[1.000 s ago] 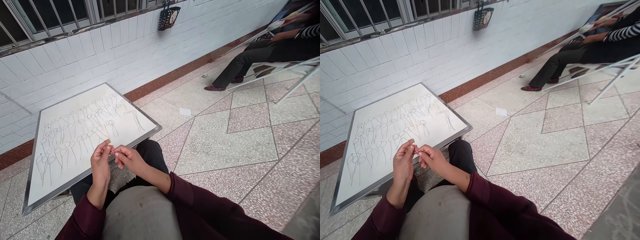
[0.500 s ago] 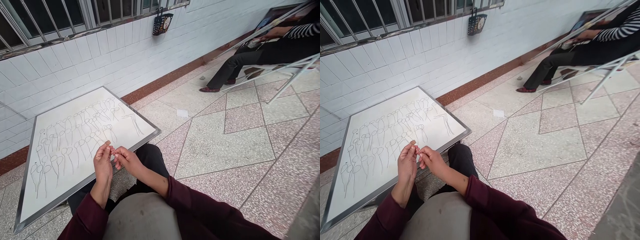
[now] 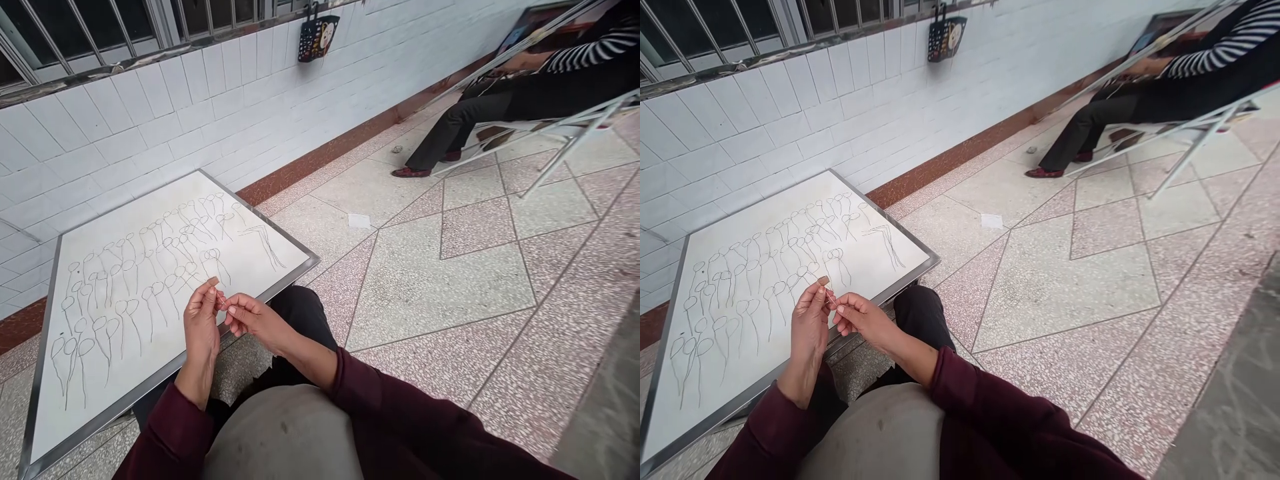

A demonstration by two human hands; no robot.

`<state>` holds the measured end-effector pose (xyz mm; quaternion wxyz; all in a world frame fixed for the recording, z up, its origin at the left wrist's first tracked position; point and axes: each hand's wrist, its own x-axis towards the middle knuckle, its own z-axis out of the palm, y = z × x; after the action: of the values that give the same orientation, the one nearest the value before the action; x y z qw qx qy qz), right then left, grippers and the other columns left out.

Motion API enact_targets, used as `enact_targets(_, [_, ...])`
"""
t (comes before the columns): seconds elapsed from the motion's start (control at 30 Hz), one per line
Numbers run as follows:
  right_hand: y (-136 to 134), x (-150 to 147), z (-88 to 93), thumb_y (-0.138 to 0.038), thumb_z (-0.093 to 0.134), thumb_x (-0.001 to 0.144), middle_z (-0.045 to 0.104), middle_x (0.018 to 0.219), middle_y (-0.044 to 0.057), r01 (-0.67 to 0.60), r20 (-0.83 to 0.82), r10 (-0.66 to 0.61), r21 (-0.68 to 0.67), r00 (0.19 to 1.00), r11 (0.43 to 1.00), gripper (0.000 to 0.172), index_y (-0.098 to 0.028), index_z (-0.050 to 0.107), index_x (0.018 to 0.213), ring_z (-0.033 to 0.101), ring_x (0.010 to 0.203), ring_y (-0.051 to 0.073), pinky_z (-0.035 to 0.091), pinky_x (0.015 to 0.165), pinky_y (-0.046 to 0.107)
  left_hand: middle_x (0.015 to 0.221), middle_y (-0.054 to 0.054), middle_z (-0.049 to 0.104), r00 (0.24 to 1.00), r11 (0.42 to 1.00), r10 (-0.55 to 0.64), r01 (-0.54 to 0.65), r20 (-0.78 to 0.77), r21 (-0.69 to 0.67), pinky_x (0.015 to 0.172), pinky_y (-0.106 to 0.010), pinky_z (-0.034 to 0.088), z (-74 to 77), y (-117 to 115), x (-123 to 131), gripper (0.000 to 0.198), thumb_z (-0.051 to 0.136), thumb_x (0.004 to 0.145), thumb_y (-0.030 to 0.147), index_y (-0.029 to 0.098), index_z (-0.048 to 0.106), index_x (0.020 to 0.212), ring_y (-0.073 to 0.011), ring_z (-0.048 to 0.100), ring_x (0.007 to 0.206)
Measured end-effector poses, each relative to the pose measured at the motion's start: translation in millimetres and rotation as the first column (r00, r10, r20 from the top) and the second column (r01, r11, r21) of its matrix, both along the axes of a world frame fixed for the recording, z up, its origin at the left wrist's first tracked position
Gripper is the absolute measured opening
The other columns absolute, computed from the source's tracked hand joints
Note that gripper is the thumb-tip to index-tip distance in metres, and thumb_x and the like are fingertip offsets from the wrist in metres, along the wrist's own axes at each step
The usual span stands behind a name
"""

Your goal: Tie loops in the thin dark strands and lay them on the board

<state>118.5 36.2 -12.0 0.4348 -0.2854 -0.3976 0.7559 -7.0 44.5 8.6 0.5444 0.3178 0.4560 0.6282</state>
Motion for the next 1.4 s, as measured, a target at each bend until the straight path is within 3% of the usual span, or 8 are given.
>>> enact_targets(0.2, [0, 2, -4.3, -0.044, 0.061, 0.088, 0.056, 0.065, -0.004, -0.055, 0.045, 0.051, 0.077, 0.998, 0.996, 0.029, -0.016, 0.061, 0.096, 0.047, 0.051, 0.006, 0.036, 0.048, 0.018, 0.078, -0.001, 0.066, 1.0, 1.0, 0.013, -0.013, -0.013, -0.023, 0.068, -0.023, 0.047, 1.5, -4, 3, 0.026, 0.074, 0.076, 0.035, 0.019, 0.071, 0.097, -0.0092, 0.058, 0.068])
enact_targets(0.53, [-6, -1, -14.3, -0.044, 0.064, 0.087, 0.056, 0.064, -0.003, -0.033, -0.018, 0.034, 0.048, 0.999, 0.998, 0.028, -0.015, 0.06, 0.089, 0.042, 0.05, 0.006, 0.031, 0.046, 0.017, 0.077, -0.004, 0.068, 0.992, 0.991, 0.126, -0.124, 0.03, -0.056, 0.059, -0.023, 0.043, 1.7, -12, 12, 0.029, 0.078, 0.071, 0.03, 0.015, 0.073, 0.095, -0.0099, 0.058, 0.064])
enact_targets(0.73, [-6, 2, -14.1, -0.047, 0.062, 0.088, 0.054, 0.066, -0.003, -0.109, 0.024, 0.107, 0.077, 0.994, 0.991, 0.032, -0.015, 0.059, 0.093, 0.047, 0.053, 0.007, 0.038, 0.047, 0.018, 0.093, -0.007, 0.07, 0.979, 0.978, 0.199, -0.201, -0.038, -0.057, 0.065, -0.024, 0.046, 5.4, -13, 9, 0.028, 0.077, 0.072, 0.031, 0.014, 0.073, 0.094, -0.0109, 0.061, 0.072])
enact_targets(0.87, [-7, 5, -17.0, -0.046, 0.063, 0.087, 0.055, 0.067, -0.002, -0.181, 0.076, 0.175, 0.088, 0.982, 0.979, 0.033, -0.014, 0.061, 0.094, 0.049, 0.055, 0.007, 0.04, 0.048, 0.018, 0.093, -0.007, 0.071, 0.967, 0.969, 0.239, -0.243, -0.093, -0.04, 0.067, -0.026, 0.046, 7.4, -14, 5, 0.028, 0.076, 0.073, 0.032, 0.014, 0.073, 0.094, -0.0111, 0.061, 0.072])
enact_targets(1.0, [-10, 5, -19.9, -0.046, 0.064, 0.086, 0.056, 0.066, -0.003, -0.154, 0.059, 0.151, 0.047, 0.987, 0.987, 0.033, -0.014, 0.062, 0.092, 0.048, 0.053, 0.007, 0.039, 0.046, 0.017, 0.09, -0.006, 0.07, 0.964, 0.966, 0.251, -0.255, -0.083, -0.035, 0.068, -0.026, 0.046, 7.9, -15, 5, 0.029, 0.076, 0.072, 0.032, 0.014, 0.073, 0.094, -0.0111, 0.06, 0.072])
enact_targets(1.1, [-11, 4, -19.1, -0.046, 0.065, 0.085, 0.056, 0.064, -0.003, -0.145, 0.036, 0.145, 0.001, 0.989, 0.989, 0.033, -0.014, 0.063, 0.092, 0.047, 0.051, 0.006, 0.036, 0.044, 0.016, 0.082, -0.004, 0.068, 0.972, 0.973, 0.227, -0.229, -0.066, -0.023, 0.069, -0.025, 0.046, 7.8, -16, 5, 0.03, 0.076, 0.073, 0.033, 0.014, 0.073, 0.097, -0.0108, 0.06, 0.073])
enact_targets(1.3, [-11, 7, -14.4, -0.044, 0.066, 0.084, 0.055, 0.062, -0.004, -0.151, 0.025, 0.151, -0.025, 0.988, 0.988, 0.031, -0.013, 0.063, 0.089, 0.044, 0.048, 0.005, 0.033, 0.042, 0.016, 0.077, -0.002, 0.064, 0.999, 0.999, 0.003, -0.005, -0.044, -0.051, 0.056, -0.02, 0.043, 5.3, -22, 4, 0.036, 0.075, 0.074, 0.033, 0.016, 0.069, 0.106, -0.0076, 0.053, 0.061])
enact_targets(1.4, [-11, 9, -13.9, -0.044, 0.066, 0.085, 0.055, 0.063, -0.004, -0.152, 0.04, 0.153, -0.008, 0.987, 0.988, 0.031, -0.014, 0.062, 0.089, 0.046, 0.049, 0.006, 0.034, 0.042, 0.016, 0.078, -0.003, 0.065, 0.999, 0.999, -0.03, 0.029, -0.038, -0.031, 0.053, -0.02, 0.043, 4.3, -25, 3, 0.031, 0.073, 0.078, 0.034, 0.016, 0.069, 0.103, -0.0073, 0.052, 0.06])
